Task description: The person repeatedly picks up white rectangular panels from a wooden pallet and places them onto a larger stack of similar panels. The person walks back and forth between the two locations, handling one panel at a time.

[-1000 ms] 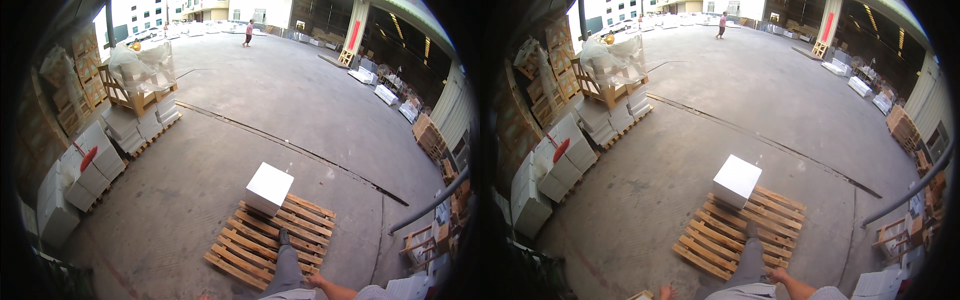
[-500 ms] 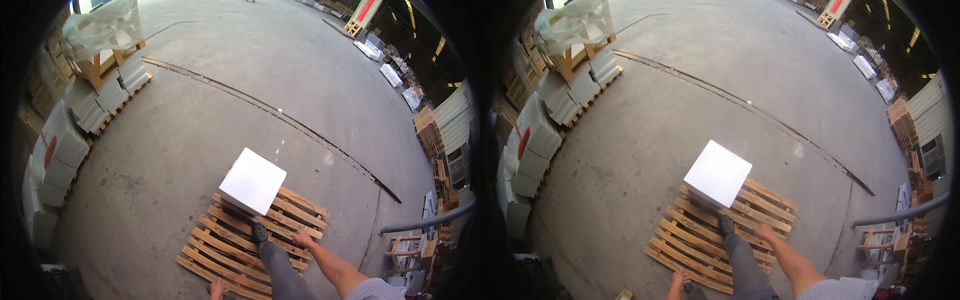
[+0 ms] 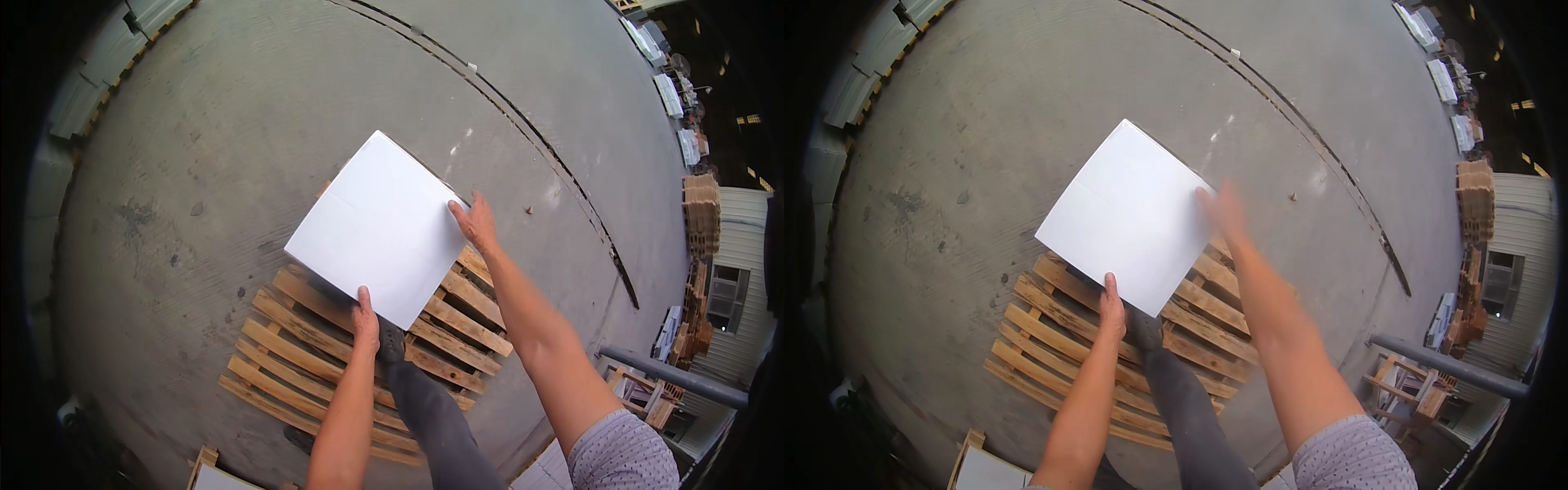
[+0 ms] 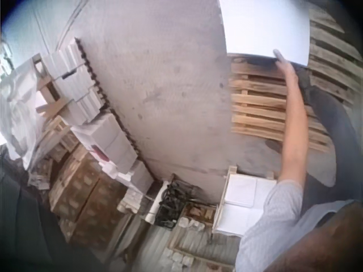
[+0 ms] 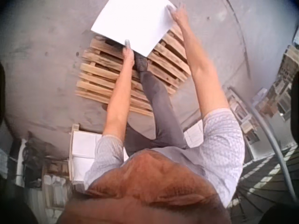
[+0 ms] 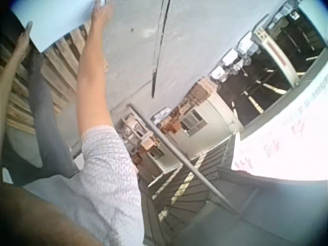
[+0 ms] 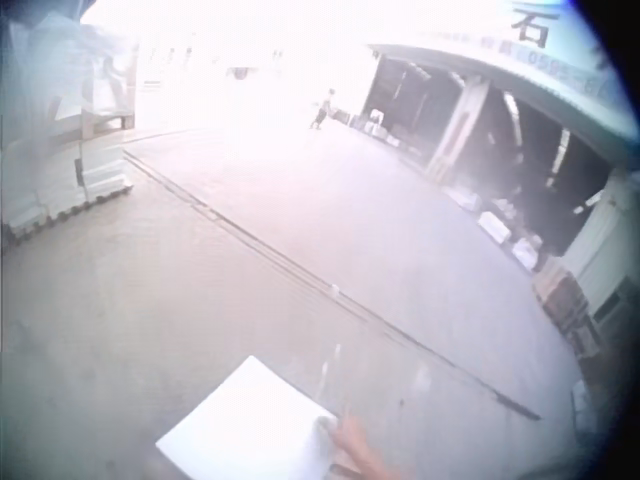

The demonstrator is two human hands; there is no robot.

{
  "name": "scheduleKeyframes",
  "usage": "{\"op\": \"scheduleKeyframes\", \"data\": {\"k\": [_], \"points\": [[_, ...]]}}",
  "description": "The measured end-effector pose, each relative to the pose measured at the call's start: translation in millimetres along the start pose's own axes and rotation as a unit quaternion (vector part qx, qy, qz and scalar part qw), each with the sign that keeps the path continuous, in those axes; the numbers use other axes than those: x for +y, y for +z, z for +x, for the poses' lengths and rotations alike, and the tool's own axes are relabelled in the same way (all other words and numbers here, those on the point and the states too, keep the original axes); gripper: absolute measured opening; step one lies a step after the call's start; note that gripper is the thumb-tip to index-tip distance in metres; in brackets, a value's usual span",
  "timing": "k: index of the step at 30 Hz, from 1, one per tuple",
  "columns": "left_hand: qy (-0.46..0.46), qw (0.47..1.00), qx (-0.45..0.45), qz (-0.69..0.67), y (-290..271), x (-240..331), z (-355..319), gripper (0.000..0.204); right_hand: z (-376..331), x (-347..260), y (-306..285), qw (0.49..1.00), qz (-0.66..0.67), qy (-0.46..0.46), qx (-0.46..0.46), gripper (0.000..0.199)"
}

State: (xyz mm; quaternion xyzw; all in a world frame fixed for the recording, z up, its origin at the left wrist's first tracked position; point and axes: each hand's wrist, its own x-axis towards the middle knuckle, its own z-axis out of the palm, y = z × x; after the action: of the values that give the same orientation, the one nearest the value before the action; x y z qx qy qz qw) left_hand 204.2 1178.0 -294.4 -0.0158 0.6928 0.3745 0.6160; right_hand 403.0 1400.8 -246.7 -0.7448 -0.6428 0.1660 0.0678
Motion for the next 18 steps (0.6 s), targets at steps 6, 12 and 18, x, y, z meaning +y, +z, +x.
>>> {"op": "scheduleKeyframes", "data": {"k": [6, 12, 18], "points": [[0.049, 0.992, 0.072, 0.088, 6.4, -14.9, 6.2, 0.084, 5.1, -1.1, 21.9, 0.995, -0.028, 0.017, -0.09, 0.076], [0.119, 0.983, 0.069, -0.118, -23.1, -24.2, 5.0, 0.071, -82.6, 33.5, 29.3, 0.995, -0.043, 0.074, -0.052, 0.065], [0.121, 0.988, 0.048, 0.085, -129.9, -41.6, -10.0, 0.072, -180.8, 29.9, 17.9, 0.901, 0.241, 0.196, -0.303, 0.073]]}}
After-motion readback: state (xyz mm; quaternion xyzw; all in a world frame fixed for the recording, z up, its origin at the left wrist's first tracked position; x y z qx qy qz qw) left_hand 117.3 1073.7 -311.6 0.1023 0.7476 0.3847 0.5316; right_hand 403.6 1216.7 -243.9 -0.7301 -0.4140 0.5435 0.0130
